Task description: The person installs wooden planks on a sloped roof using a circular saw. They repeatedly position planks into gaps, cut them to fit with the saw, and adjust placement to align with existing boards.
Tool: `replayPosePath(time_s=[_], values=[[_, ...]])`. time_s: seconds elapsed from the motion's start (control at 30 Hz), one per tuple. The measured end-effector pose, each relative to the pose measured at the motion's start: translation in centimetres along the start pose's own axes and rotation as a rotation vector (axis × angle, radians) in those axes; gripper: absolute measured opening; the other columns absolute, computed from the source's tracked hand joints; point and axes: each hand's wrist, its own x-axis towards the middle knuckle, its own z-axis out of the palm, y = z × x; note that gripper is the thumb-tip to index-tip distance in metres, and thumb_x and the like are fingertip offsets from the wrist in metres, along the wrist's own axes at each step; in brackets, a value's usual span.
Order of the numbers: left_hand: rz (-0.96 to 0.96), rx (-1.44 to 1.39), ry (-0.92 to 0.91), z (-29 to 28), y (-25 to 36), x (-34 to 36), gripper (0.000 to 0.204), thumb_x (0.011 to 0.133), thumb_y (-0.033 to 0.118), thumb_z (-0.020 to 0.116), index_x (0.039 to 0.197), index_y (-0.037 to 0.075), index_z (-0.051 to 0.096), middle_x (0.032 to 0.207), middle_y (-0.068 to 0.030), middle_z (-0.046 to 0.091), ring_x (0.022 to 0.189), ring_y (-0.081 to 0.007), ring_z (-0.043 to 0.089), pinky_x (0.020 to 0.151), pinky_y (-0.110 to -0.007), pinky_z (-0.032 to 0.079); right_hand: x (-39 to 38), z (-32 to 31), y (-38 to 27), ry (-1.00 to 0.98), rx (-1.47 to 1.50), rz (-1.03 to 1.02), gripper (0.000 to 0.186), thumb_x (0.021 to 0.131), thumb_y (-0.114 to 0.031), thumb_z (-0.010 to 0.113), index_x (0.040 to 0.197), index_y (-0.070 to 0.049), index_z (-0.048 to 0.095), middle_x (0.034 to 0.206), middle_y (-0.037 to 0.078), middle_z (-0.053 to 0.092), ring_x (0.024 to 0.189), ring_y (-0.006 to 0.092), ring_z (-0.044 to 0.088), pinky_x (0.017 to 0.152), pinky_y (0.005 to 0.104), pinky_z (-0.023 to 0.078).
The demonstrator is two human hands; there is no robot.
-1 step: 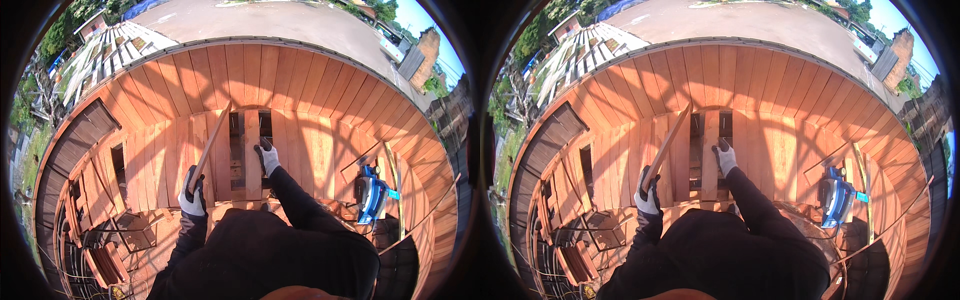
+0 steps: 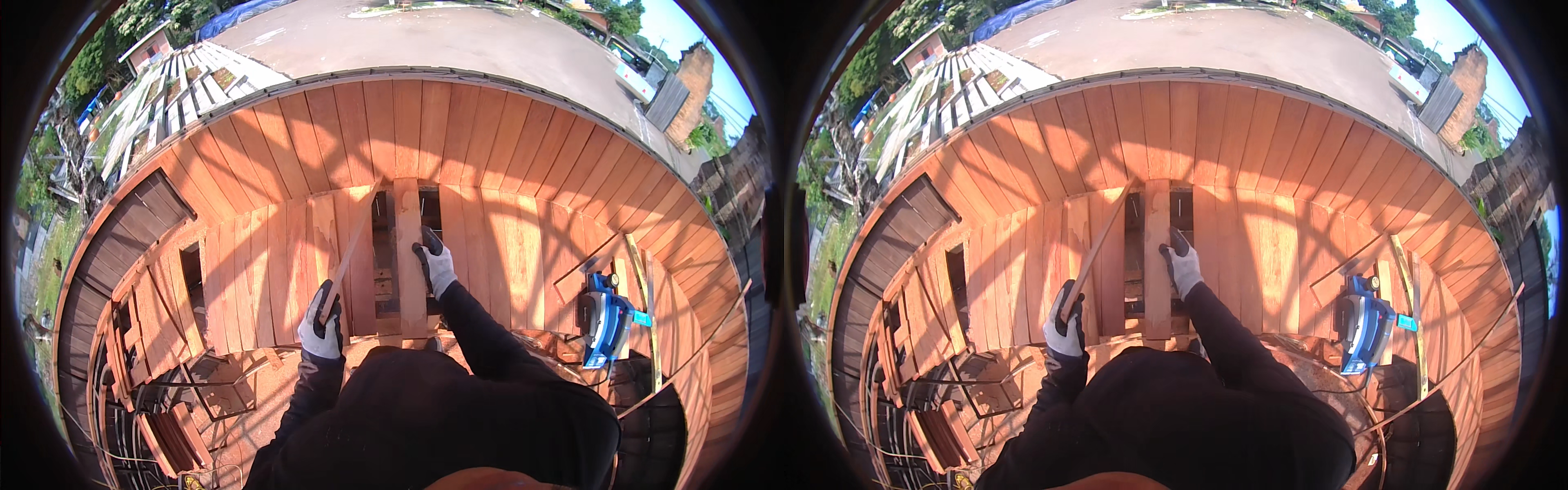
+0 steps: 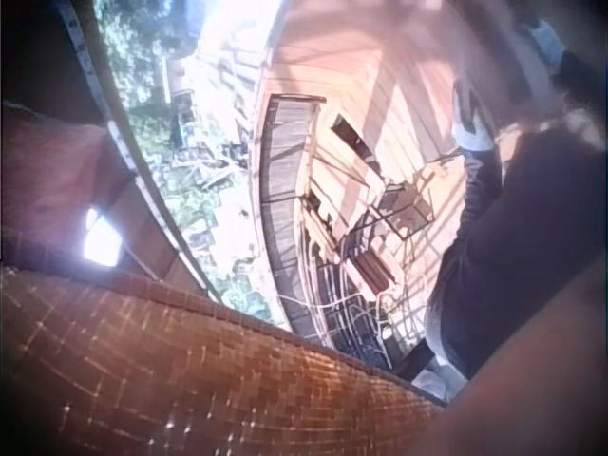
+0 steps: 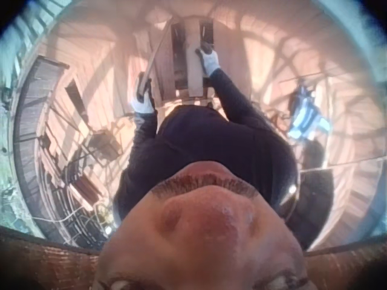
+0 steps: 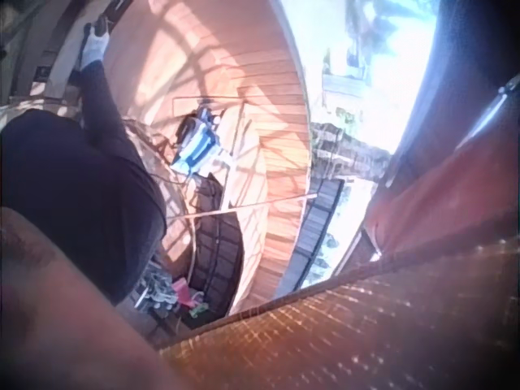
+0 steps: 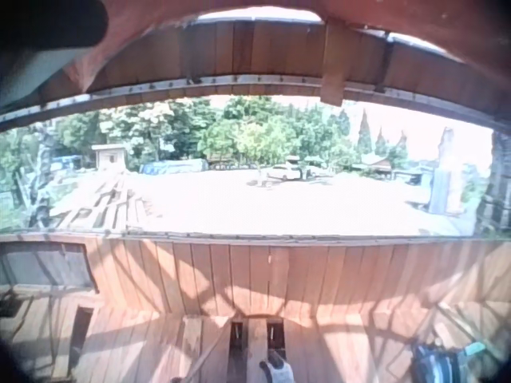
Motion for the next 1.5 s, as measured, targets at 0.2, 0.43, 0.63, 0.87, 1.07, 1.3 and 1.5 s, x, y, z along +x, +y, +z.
replayPosePath(time_s=[0.2, 0.43, 0.63, 0.87, 1.07, 1.3, 1.5], values=[[0.256, 0.366, -0.186, 2.2, -1.4, 0.4, 0.055, 0.082, -0.003, 0.06, 0.135, 0.011, 0.057, 0.138, -0.0169, 0.056, 0.126, -0.0338, 0.055, 0.101, -0.037, 0.048, 0.9, -1.5, 3.1, -0.031, -0.133, 0.193, 0.043, 0.091, -0.01, 0.067, 0.132, -0.003, 0.058, 0.111, 0.005, 0.068, 0.095, 0.013, 0.062, 0.085, 0.0281, 0.051], [0.342, 0.604, -0.595, 3.3, -4.7, -0.3, 0.069, 0.078, 0.017, 0.069, 0.144, 0.018, 0.048, 0.152, -0.0168, 0.039, 0.135, -0.0369, 0.043, 0.111, -0.046, 0.037, -0.2, -1.1, 0.7, 0.034, -0.147, 0.057, 0.037, 0.09, -0.002, 0.065, 0.126, -0.001, 0.062, 0.102, 0.004, 0.069, 0.089, 0.012, 0.061, 0.081, 0.0255, 0.05], [0.398, 0.843, -0.692, 4.5, -4.5, 0.3, 0.085, 0.077, 0.027, 0.072, 0.152, 0.013, 0.033, 0.156, -0.0181, 0.03, 0.141, -0.0362, 0.034, 0.12, -0.049, 0.02, 0.1, -0.6, 1.5, 0.001, -0.029, 0.062, 0.042, 0.09, 0.001, 0.063, 0.131, -0.003, 0.06, 0.11, 0.004, 0.068, 0.09, 0.0096, 0.061, 0.078, 0.0227, 0.049], [0.386, 1.065, -0.683, 5.8, -4.8, 0.4, 0.094, 0.08, 0.039, 0.071, 0.155, 0.012, 0.023, 0.161, -0.0185, 0.018, 0.149, -0.039, 0.014, 0.12, -0.057, 0.006, 2.4, -0.6, 3.8, -0.004, -0.093, 0.083, 0.044, 0.092, -0.001, 0.062, 0.136, -0.002, 0.056, 0.117, 0.003, 0.067, 0.097, 0.0098, 0.06, 0.084, 0.0224, 0.049], [0.312, 1.167, -0.763, 5.8, -5.6, 0.9, 0.097, 0.081, 0.047, 0.069, 0.156, 0.011, 0.02, 0.162, -0.0189, 0.015, 0.15, -0.0405, 0.007, 0.12, -0.059, 0.001, 1.9, 0.9, 2.5, -0.023, -0.181, 0.286, 0.048, 0.091, -0.002, 0.064, 0.138, -0.009, 0.057, 0.112, -0.001, 0.066, 0.091, 0.0089, 0.057, 0.078, 0.0222, 0.048], [0.274, 1.224, -0.828, 6.4, -4.7, 1.6, 0.103, 0.077, 0.047, 0.073, 0.157, 0.014, 0.018, 0.162, -0.0195, 0.015, 0.15, -0.0415, 0.007, 0.119, -0.06, 0.001, 2.1, 0.0, 4.8, -0.035, -0.1, 0.182, 0.052, 0.089, -0.004, 0.068, 0.139, -0.01, 0.056, 0.109, -0.002, 0.066, 0.088, 0.0085, 0.055, 0.076, 0.0232, 0.048], [0.211, 1.202, -0.815, 6.2, -4.4, 1.9, 0.106, 0.072, 0.051, 0.076, 0.157, 0.018, 0.021, 0.161, -0.0184, 0.018, 0.149, -0.0439, 0.008, 0.119, -0.059, 0.001, 2.1, -0.5, 3.6, -0.071, -0.231, 0.21, 0.056, 0.089, -0.004, 0.069, 0.142, -0.01, 0.052, 0.119, 0.001, 0.064, 0.097, 0.0115, 0.057, 0.083, 0.0247, 0.048]])
